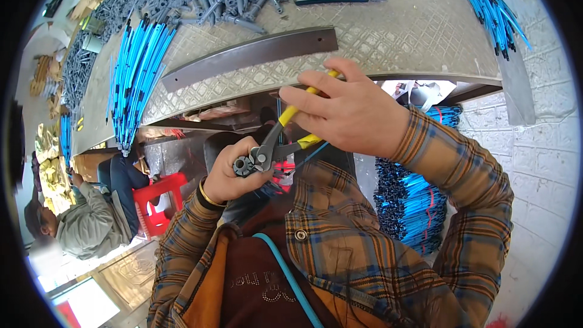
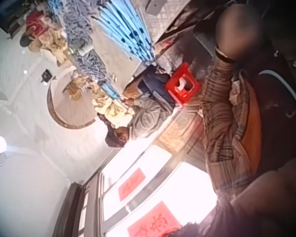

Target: The person aligns umbrella ribs on a fixture, attaches them around a plastic hub with wire, and tightens and cuts the wire using pliers.

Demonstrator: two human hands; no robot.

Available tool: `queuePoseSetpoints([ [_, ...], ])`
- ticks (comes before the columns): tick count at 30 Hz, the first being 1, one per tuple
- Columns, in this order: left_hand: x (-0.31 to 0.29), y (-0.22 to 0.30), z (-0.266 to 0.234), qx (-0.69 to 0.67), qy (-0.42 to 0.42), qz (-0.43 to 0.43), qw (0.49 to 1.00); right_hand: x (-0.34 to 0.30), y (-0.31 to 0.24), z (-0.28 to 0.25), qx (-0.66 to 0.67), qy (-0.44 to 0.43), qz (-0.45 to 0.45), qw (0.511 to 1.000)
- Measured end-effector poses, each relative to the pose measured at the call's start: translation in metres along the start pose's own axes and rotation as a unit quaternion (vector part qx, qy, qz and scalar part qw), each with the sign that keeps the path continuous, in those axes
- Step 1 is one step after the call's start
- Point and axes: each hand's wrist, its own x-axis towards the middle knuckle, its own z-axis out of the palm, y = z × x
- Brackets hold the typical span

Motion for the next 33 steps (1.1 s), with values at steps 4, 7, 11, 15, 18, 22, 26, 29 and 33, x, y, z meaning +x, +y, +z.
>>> queuePoseSetpoints([
  [4, -0.028, 0.0, -0.022, -0.046, -0.03, -0.002, 0.998, 0.029, -0.028, 0.002, -0.028, 0.002, 0.0, 1.0],
  [7, -0.049, -0.012, -0.038, -0.043, -0.032, 0.019, 0.998, 0.049, -0.051, -0.001, -0.038, -0.018, 0.004, 0.999],
  [11, -0.068, -0.015, -0.052, -0.07, -0.047, 0.043, 0.996, 0.069, -0.069, -0.005, -0.001, -0.093, 0.0, 0.996],
  [15, -0.075, -0.012, -0.054, -0.07, -0.143, 0.081, 0.984, 0.091, -0.056, -0.002, 0.021, -0.081, -0.118, 0.989],
  [18, -0.081, -0.013, -0.052, -0.067, -0.163, 0.091, 0.98, 0.098, -0.055, 0.002, 0.026, -0.019, -0.176, 0.984],
  [22, -0.097, -0.02, -0.047, -0.082, -0.062, 0.058, 0.993, 0.067, -0.096, -0.022, 0.047, -0.196, 0.025, 0.979],
  [26, -0.094, -0.019, -0.032, -0.078, 0.023, 0.054, 0.995, 0.042, -0.113, -0.032, 0.249, -0.279, 0.132, 0.918],
  [29, -0.09, -0.013, -0.02, -0.051, 0.016, 0.077, 0.996, 0.034, -0.111, -0.046, 0.476, -0.341, 0.21, 0.783],
  [33, -0.081, -0.008, -0.004, -0.001, 0.0, 0.043, 0.999, 0.029, -0.102, -0.057, 0.47, -0.384, 0.198, 0.769],
])
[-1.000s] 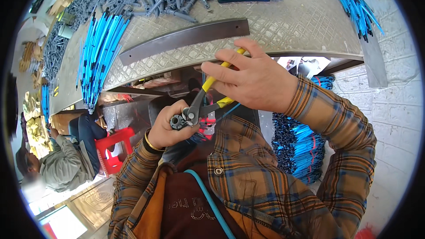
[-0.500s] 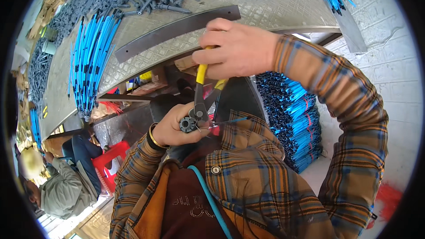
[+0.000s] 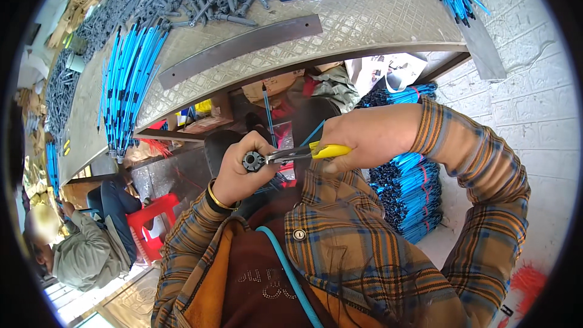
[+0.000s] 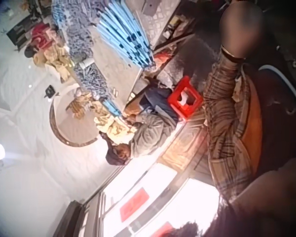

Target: The person aligns umbrella ribs on a fixture, attaches them around a plastic hub with wire, and tightens and cuts the wire using pliers.

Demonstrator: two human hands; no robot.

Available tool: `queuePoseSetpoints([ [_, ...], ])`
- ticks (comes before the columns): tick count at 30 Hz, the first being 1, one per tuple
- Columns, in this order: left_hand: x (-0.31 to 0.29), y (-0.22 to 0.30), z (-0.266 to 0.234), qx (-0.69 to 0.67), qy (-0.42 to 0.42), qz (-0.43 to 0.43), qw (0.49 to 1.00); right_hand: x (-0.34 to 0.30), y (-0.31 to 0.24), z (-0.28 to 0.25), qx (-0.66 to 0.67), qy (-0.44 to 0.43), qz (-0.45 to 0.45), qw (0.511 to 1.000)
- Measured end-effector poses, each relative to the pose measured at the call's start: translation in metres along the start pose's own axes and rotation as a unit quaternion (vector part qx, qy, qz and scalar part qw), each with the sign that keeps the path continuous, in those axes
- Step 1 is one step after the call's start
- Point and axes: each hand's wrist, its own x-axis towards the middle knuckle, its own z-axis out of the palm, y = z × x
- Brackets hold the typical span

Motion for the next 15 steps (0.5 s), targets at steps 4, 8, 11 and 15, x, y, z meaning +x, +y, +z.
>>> queuePoseSetpoints([
  [4, 0.011, 0.004, 0.007, -0.005, -0.009, -0.014, 1.0, -0.007, 0.028, 0.005, -0.087, 0.032, -0.035, 0.995],
  [8, 0.012, 0.005, 0.003, -0.054, -0.068, -0.065, 0.994, -0.003, 0.053, 0.019, 0.26, -0.114, 0.092, 0.954],
  [11, 0.015, -0.004, -0.001, -0.042, -0.098, 0.0, 0.994, 0.006, 0.085, 0.055, 0.606, -0.259, 0.068, 0.749],
  [15, 0.022, -0.006, 0.001, -0.081, -0.087, -0.012, 0.993, 0.026, 0.124, 0.13, 0.713, -0.139, -0.09, 0.682],
])
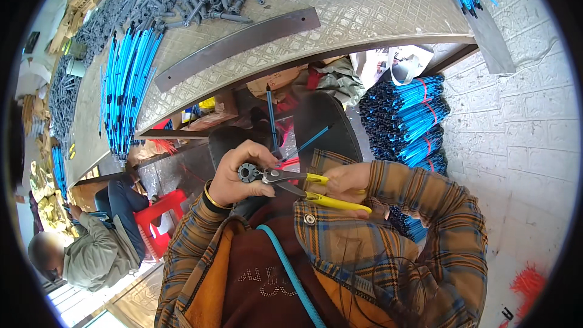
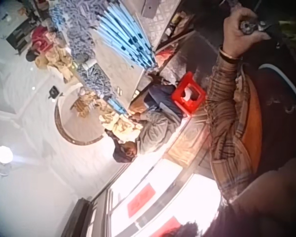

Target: The person aligns umbrella ribs on a fixture, attaches them around a plastic hub with wire, and tightens and cuts the wire using pliers.

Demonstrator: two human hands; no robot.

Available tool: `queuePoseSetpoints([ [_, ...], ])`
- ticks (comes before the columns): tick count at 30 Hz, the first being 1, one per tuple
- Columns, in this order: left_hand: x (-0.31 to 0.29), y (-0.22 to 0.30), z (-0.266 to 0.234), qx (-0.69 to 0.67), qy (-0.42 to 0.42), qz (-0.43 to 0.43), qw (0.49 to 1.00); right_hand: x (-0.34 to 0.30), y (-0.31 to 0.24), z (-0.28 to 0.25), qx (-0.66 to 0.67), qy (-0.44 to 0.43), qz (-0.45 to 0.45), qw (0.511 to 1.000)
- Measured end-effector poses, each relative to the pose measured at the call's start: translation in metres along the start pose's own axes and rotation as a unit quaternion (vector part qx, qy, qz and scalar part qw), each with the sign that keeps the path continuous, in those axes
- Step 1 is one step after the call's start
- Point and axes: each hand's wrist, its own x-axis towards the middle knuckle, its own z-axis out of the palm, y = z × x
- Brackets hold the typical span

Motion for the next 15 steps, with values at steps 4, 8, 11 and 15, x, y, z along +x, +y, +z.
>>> queuePoseSetpoints([
  [4, 0.009, -0.008, -0.003, 0.074, 0.046, 0.063, 0.994, -0.008, -0.056, 0.034, -0.192, 0.004, 0.029, 0.981],
  [8, 0.02, -0.011, -0.001, -0.024, 0.05, -0.014, 0.998, -0.021, -0.059, 0.033, -0.113, 0.004, 0.078, 0.991],
  [11, 0.023, -0.01, -0.006, 0.022, -0.007, 0.01, 1.0, -0.024, -0.065, 0.034, -0.054, 0.002, 0.12, 0.991],
  [15, 0.034, -0.012, -0.009, 0.004, 0.05, 0.009, 0.999, -0.025, -0.092, 0.046, -0.389, 0.129, -0.01, 0.912],
])
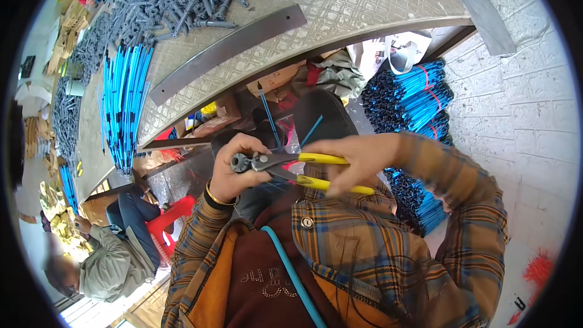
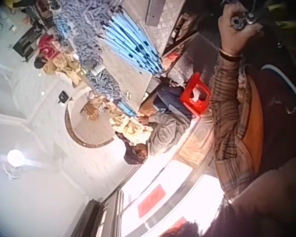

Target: The person aligns umbrella ribs on a fixture, attaches them around a plastic hub with wire, and tightens and cuts the wire using pliers.

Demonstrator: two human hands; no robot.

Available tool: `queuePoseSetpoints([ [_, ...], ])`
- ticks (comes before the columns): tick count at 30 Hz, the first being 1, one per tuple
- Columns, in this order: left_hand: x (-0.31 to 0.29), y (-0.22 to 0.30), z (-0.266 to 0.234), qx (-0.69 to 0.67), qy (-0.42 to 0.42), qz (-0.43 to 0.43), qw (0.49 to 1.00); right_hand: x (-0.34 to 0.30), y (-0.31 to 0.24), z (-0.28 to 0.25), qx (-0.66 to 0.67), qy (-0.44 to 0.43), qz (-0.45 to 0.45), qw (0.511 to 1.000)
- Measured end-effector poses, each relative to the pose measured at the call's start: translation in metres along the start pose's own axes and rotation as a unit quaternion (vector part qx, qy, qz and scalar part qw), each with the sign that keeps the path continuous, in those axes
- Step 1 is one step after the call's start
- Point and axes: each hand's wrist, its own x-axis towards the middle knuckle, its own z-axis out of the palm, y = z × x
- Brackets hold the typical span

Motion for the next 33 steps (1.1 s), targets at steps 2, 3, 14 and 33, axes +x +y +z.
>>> queuePoseSetpoints([
  [2, 0.001, 0.0, 0.001, -0.019, 0.044, -0.009, 0.999, 0.0, -0.013, -0.003, -0.153, 0.066, -0.046, 0.985],
  [3, 0.001, 0.0, 0.002, -0.043, 0.046, -0.025, 0.998, 0.0, -0.018, -0.004, -0.302, 0.131, -0.09, 0.94],
  [14, 0.0, -0.004, -0.008, 0.024, -0.017, 0.009, 1.0, -0.002, -0.014, 0.004, -0.263, 0.109, -0.058, 0.957],
  [33, 0.008, -0.014, 0.003, -0.078, 0.039, -0.07, 0.994, 0.012, 0.034, -0.021, -0.288, 0.176, -0.218, 0.916],
])
